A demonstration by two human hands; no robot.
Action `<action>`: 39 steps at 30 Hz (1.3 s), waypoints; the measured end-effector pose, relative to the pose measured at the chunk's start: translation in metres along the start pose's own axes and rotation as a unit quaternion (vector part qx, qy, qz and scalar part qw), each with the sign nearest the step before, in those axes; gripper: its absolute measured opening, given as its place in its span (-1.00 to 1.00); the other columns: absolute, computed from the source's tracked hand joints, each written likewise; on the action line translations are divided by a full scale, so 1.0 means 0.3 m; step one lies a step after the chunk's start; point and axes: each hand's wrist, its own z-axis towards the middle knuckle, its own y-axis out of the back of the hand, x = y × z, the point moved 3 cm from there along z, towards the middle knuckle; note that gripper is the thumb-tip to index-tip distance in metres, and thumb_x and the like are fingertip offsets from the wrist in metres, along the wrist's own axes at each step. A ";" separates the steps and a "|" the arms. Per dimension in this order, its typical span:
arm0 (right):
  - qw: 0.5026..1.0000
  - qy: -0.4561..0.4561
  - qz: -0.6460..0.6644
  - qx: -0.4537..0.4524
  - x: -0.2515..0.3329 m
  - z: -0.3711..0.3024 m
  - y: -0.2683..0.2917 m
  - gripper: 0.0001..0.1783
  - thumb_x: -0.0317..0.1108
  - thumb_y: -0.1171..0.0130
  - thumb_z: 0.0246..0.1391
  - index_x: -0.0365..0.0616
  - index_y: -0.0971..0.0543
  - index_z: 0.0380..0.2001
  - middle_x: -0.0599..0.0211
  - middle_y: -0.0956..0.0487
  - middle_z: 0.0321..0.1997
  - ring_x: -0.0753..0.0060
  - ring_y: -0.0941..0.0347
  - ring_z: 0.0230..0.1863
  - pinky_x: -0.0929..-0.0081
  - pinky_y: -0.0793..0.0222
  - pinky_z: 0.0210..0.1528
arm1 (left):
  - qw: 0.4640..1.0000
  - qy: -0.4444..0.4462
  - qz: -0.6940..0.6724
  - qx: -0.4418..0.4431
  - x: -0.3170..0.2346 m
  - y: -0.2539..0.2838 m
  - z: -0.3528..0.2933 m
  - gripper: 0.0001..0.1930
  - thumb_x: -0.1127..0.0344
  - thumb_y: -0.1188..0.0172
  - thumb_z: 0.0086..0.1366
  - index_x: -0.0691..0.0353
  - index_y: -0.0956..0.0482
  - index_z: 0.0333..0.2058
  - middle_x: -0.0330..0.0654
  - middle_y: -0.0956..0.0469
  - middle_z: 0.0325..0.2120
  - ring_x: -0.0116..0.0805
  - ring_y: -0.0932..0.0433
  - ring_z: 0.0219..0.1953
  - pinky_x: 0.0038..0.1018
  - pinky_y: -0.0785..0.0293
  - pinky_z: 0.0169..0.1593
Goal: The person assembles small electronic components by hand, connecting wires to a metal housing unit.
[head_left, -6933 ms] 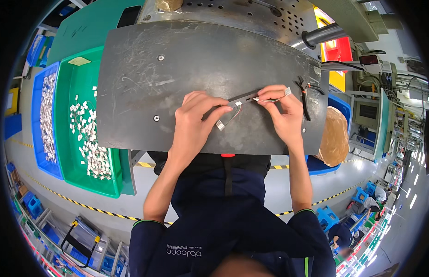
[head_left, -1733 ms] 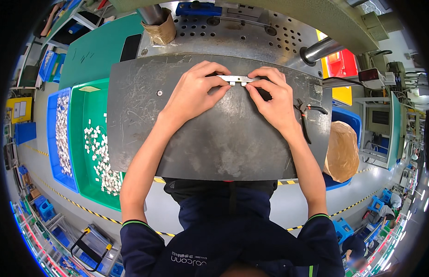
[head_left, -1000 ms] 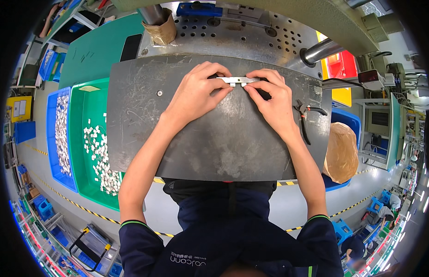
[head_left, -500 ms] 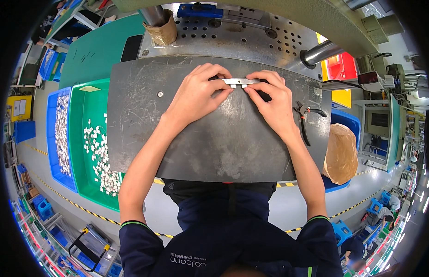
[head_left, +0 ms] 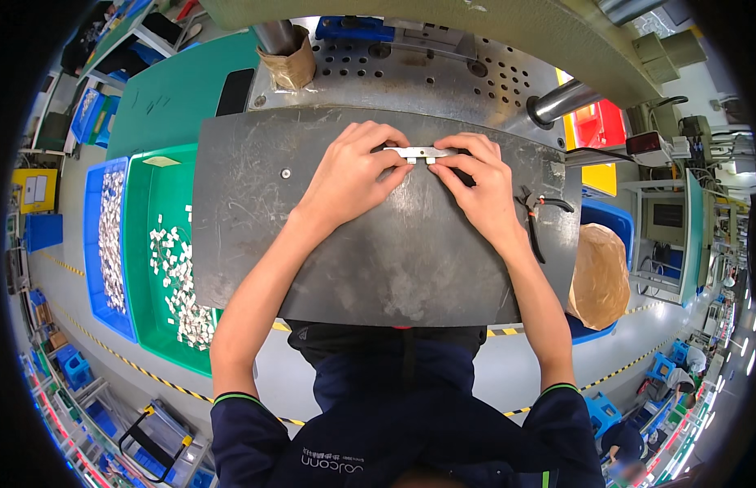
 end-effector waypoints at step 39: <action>0.999 0.042 -0.003 -0.011 -0.013 -0.003 -0.013 -0.87 -0.45 -0.46 0.08 -0.21 -0.70 -0.31 0.41 -0.68 -0.06 0.27 -0.56 0.04 0.28 -0.32 0.15 | 1.000 -0.006 0.005 -0.018 0.008 -0.009 -0.005 -0.88 0.47 -0.48 0.09 0.25 -0.75 -0.37 -0.25 -0.69 -0.21 -0.22 -0.62 -0.17 -0.31 -0.51 -0.04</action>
